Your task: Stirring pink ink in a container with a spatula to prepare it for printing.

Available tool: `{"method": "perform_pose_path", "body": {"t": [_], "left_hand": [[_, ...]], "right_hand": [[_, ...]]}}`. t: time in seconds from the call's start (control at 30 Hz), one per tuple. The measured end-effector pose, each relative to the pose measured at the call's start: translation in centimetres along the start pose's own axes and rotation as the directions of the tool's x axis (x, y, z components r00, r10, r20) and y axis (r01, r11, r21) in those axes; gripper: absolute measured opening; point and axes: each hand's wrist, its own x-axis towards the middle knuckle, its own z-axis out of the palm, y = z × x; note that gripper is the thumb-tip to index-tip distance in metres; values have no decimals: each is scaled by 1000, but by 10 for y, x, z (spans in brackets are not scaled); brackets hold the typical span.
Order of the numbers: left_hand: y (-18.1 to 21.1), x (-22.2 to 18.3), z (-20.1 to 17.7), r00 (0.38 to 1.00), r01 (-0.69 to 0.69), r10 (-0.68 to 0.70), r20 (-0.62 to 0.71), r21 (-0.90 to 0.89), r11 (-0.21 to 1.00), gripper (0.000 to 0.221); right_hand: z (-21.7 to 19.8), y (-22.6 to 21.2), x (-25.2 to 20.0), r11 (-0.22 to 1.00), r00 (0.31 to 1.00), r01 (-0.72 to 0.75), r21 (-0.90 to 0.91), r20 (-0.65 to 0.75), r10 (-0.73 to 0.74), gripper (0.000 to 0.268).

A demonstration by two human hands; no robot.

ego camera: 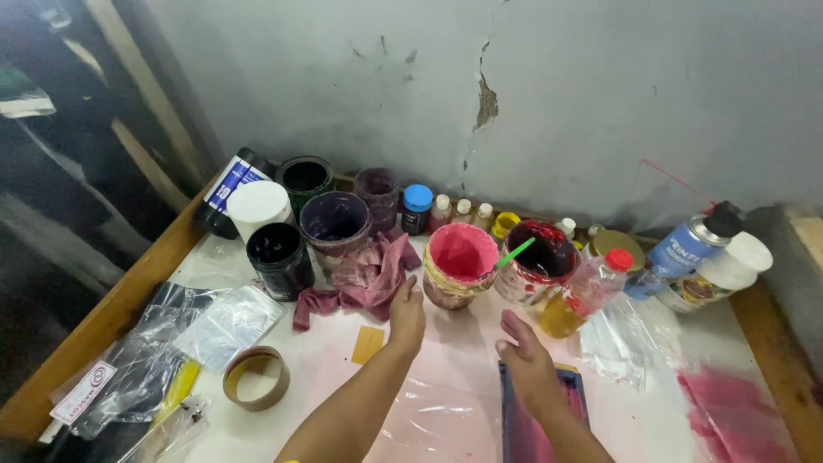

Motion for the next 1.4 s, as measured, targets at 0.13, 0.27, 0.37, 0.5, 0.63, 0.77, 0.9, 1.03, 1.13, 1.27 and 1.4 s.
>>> {"method": "perform_pose_path", "body": {"t": [0.13, 0.27, 0.37, 0.5, 0.63, 0.77, 0.9, 1.03, 1.13, 1.27, 1.4], "left_hand": [[-6, 22, 15, 998, -46, 45, 34, 37, 998, 52], [-22, 38, 28, 965, -261, 261, 9, 30, 965, 38], [-25, 48, 38, 977, -213, 211, 23, 112, 971, 38], [-22, 33, 35, 981, -193, 194, 8, -67, 979, 32], [19, -12, 19, 994, -106, 105, -27, -65, 992, 29], [17, -25, 4, 992, -66, 102, 71, -389, 919, 35], [-6, -54, -3, 941, 283, -67, 332, -664, 692, 86], [30, -105, -15, 841, 433, 12, 540, -687, 583, 89], [26, -125, -17, 835, 404, 98, 541, -725, 557, 84], [23, -128, -9, 832, 513, -46, 554, -733, 447, 87], [1, -124, -5, 772, 617, -107, 627, -698, 364, 84]], "right_hand": [[22, 47, 93, 984, 999, -38, 176, 40, 32, 73], [31, 14, 96, 960, 997, -69, 272, 36, 62, 90], [33, 4, 98, 938, 987, -142, 316, 115, 111, 91], [33, 3, 87, 916, 982, -187, 355, 107, 159, 91], [36, -22, 33, 918, 986, -166, 359, 66, 153, 54], [39, -23, -8, 950, 982, -165, 263, -46, 184, 59], [34, -24, -48, 996, 994, 46, 72, -101, -39, 63], [33, -24, -71, 997, 991, 77, -22, -109, -79, 52], [25, 15, -76, 970, 968, 242, -36, -58, -243, 51], [19, 36, -75, 966, 965, 259, -2, -50, -258, 50], [13, 59, -78, 965, 966, 259, 47, -39, -257, 50]]}}
